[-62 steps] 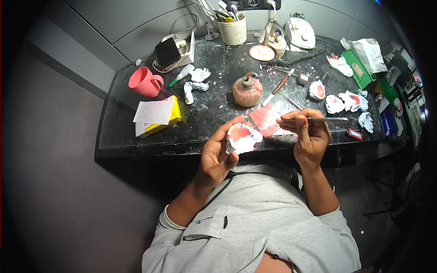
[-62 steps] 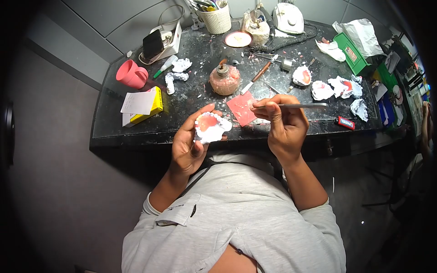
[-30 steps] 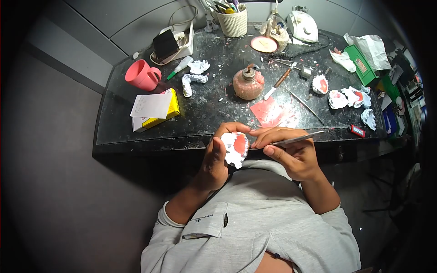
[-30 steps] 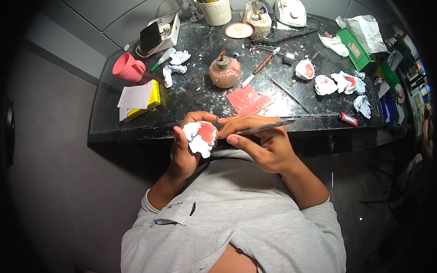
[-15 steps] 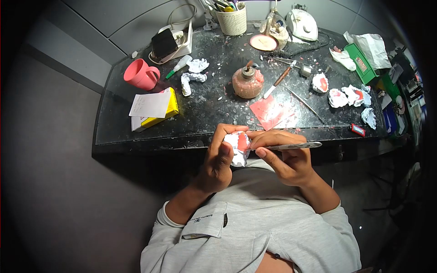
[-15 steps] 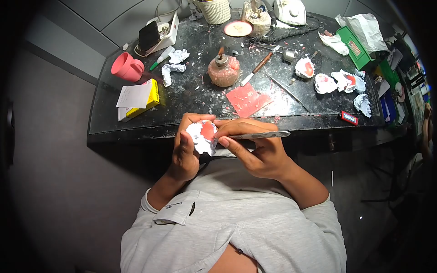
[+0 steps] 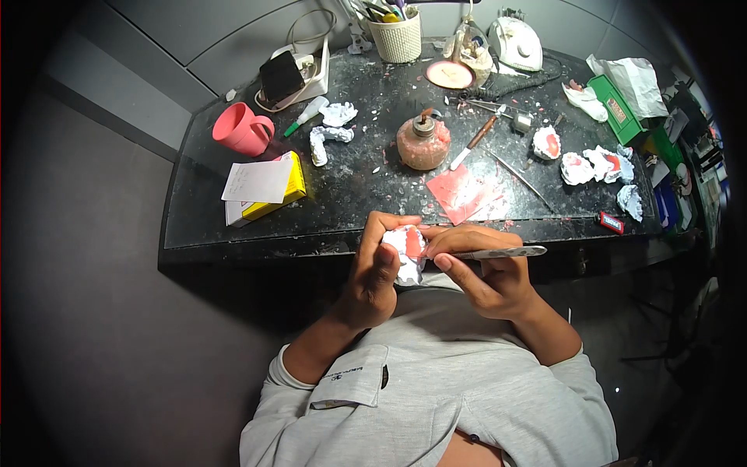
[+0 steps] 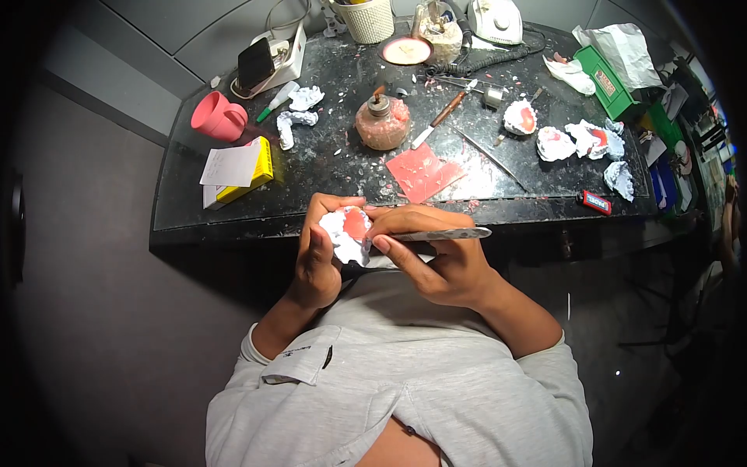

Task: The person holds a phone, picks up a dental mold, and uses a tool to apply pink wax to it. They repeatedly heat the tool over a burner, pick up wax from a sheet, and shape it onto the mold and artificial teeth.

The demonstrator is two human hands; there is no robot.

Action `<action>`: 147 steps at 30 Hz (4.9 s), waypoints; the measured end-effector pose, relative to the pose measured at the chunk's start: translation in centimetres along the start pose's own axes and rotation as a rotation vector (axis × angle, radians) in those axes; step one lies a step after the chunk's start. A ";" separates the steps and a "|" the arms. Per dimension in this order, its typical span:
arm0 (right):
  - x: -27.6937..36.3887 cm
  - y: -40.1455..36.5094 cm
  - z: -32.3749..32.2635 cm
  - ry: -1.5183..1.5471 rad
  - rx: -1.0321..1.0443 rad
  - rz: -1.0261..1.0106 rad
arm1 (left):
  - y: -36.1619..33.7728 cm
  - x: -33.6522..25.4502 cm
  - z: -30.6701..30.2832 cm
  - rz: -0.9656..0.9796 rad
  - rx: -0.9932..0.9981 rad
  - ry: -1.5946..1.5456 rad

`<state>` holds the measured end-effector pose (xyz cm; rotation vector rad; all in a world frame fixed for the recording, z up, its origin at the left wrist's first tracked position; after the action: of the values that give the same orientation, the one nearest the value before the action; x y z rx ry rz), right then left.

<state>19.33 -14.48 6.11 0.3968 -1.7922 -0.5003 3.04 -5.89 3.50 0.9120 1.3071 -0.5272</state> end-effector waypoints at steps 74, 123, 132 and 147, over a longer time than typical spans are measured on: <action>-1.4 -1.2 -0.2 0.457 0.061 0.359 | -0.1 0.8 0.1 -0.031 -0.028 0.006; -0.9 -0.4 2.0 0.206 -0.090 -0.018 | 0.7 -0.1 1.1 0.236 -0.480 0.298; -2.0 -0.9 1.3 0.659 -0.202 0.204 | 1.0 0.4 0.1 0.130 -0.424 0.285; -0.2 -1.2 -0.4 0.389 -0.220 -0.005 | 0.6 1.8 -0.9 0.097 -0.066 -0.296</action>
<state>19.77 -15.46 5.38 0.3197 -1.3470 -0.5748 3.43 -4.55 1.93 0.8044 1.0024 -0.5190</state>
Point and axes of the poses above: each hand's wrist, its own y-axis towards the middle knuckle, its own z-axis out of the palm, x = y × z, the point moved 3 cm from there along y, towards the middle knuckle, and after that the axes turned 5 degrees about x, right-handed, at the moved point
